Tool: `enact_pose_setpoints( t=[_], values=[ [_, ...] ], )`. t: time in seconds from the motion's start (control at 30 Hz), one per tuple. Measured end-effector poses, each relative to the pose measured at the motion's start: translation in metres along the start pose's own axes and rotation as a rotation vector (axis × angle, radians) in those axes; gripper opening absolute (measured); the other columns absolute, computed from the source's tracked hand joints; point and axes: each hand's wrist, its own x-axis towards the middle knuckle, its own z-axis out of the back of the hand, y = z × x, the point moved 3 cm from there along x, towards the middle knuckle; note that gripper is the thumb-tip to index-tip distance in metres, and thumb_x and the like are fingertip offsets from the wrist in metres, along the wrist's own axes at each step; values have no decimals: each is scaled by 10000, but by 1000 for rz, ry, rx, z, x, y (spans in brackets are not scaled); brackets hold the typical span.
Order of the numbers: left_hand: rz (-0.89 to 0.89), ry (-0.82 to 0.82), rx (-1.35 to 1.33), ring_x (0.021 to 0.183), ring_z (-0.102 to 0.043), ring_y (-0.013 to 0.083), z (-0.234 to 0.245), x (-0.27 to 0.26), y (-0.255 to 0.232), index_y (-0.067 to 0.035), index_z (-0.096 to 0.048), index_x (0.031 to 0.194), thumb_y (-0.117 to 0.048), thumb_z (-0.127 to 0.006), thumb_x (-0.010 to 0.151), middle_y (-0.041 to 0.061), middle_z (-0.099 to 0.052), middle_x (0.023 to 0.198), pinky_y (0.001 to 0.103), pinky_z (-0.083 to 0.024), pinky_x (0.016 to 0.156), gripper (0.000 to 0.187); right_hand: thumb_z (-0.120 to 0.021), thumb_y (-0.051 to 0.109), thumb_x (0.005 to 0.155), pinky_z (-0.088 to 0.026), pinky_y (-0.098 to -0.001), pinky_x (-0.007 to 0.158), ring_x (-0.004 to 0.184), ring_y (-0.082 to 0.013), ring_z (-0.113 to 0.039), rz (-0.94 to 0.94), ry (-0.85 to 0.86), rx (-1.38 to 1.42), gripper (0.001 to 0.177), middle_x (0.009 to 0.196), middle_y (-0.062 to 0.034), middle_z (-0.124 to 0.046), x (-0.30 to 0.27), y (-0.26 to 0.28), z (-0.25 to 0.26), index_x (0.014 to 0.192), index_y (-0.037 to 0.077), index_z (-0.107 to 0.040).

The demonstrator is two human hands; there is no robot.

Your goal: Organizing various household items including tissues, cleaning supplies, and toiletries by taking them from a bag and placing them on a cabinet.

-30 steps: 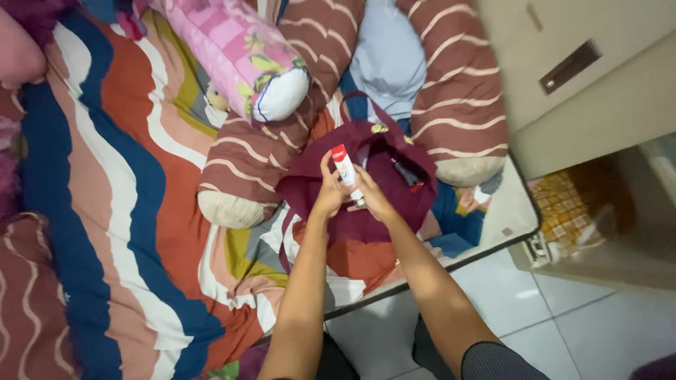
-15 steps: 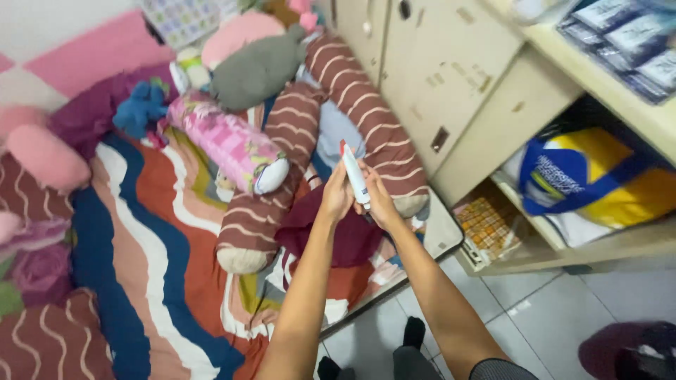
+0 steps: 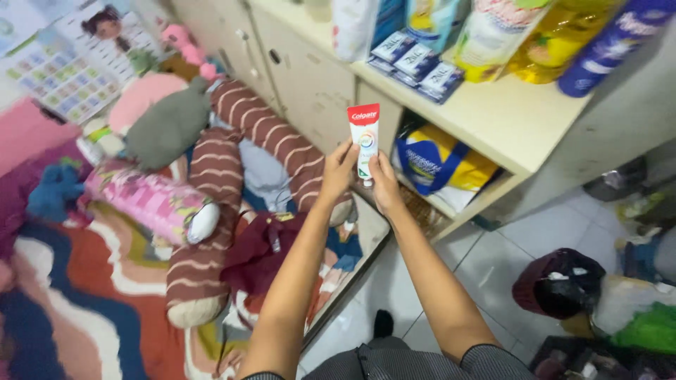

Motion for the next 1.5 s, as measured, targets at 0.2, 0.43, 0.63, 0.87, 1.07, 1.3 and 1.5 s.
enact_pose_setpoints(
  t=[0.2, 0.43, 0.63, 0.87, 1.07, 1.3, 1.5],
  values=[
    [48, 161, -150, 1120, -550, 115, -108, 20, 25, 24, -495, 1519, -280, -518, 1108, 57, -630, 1301, 265, -448, 938, 512, -500, 326, 1175, -466, -271, 898, 1030, -90, -538, 188, -70, -13, 343, 1145, -25, -597, 24, 36, 95, 1317, 16, -545],
    [-56, 288, -100, 1380, -476, 172, -172, 46, 24, 50, -417, 1540, -212, -475, 1115, 114, -537, 1496, 309, -371, 1161, 503, -509, 346, 1087, -454, -251, 1000, 1126, -86, -559, 274, -204, -238, 419, 1231, -15, -625, 26, 112, 121, 1364, 34, -541],
    [-130, 374, -12, 1371, -502, 177, -208, 93, 28, 51, -470, 1504, -123, -512, 1082, 155, -569, 1489, 307, -373, 1160, 459, -628, 152, 1050, -477, -275, 886, 998, -120, -566, 284, -346, -336, 331, 1179, -46, -662, 52, 129, 168, 1338, -4, -581],
    [-96, 434, -4, 1170, -635, 155, -256, 150, 75, 46, -537, 1449, -6, -609, 995, 139, -688, 1314, 287, -494, 1019, 463, -661, -11, 978, -549, -278, 861, 1005, -128, -666, 441, -460, -483, 388, 1159, -76, -680, 79, 157, 217, 1349, -13, -548],
    [-92, 395, 119, 944, -715, 190, -290, 162, 65, -22, -607, 1409, 32, -630, 927, 177, -747, 1115, 333, -548, 834, 486, -637, -80, 922, -575, -297, 850, 1023, -168, -701, 502, -626, -684, 463, 1174, -102, -689, 87, 176, 232, 1371, -25, -540],
    [-285, 278, 421, 974, -703, 435, -292, 159, 49, -68, -635, 1364, 38, -625, 886, 306, -684, 1009, 409, -566, 786, 490, -696, -95, 864, -596, -346, 894, 1093, -261, -750, 448, -678, -964, 483, 1141, -187, -726, 86, 192, 214, 1324, 4, -583],
    [-218, 292, 401, 986, -708, 432, -293, 159, 32, -51, -593, 1385, 65, -584, 875, 307, -676, 1025, 416, -565, 801, 523, -680, -67, 863, -587, -355, 912, 1115, -267, -757, 389, -715, -950, 485, 1157, -168, -750, 90, 191, 212, 1332, 38, -607]
  ],
)
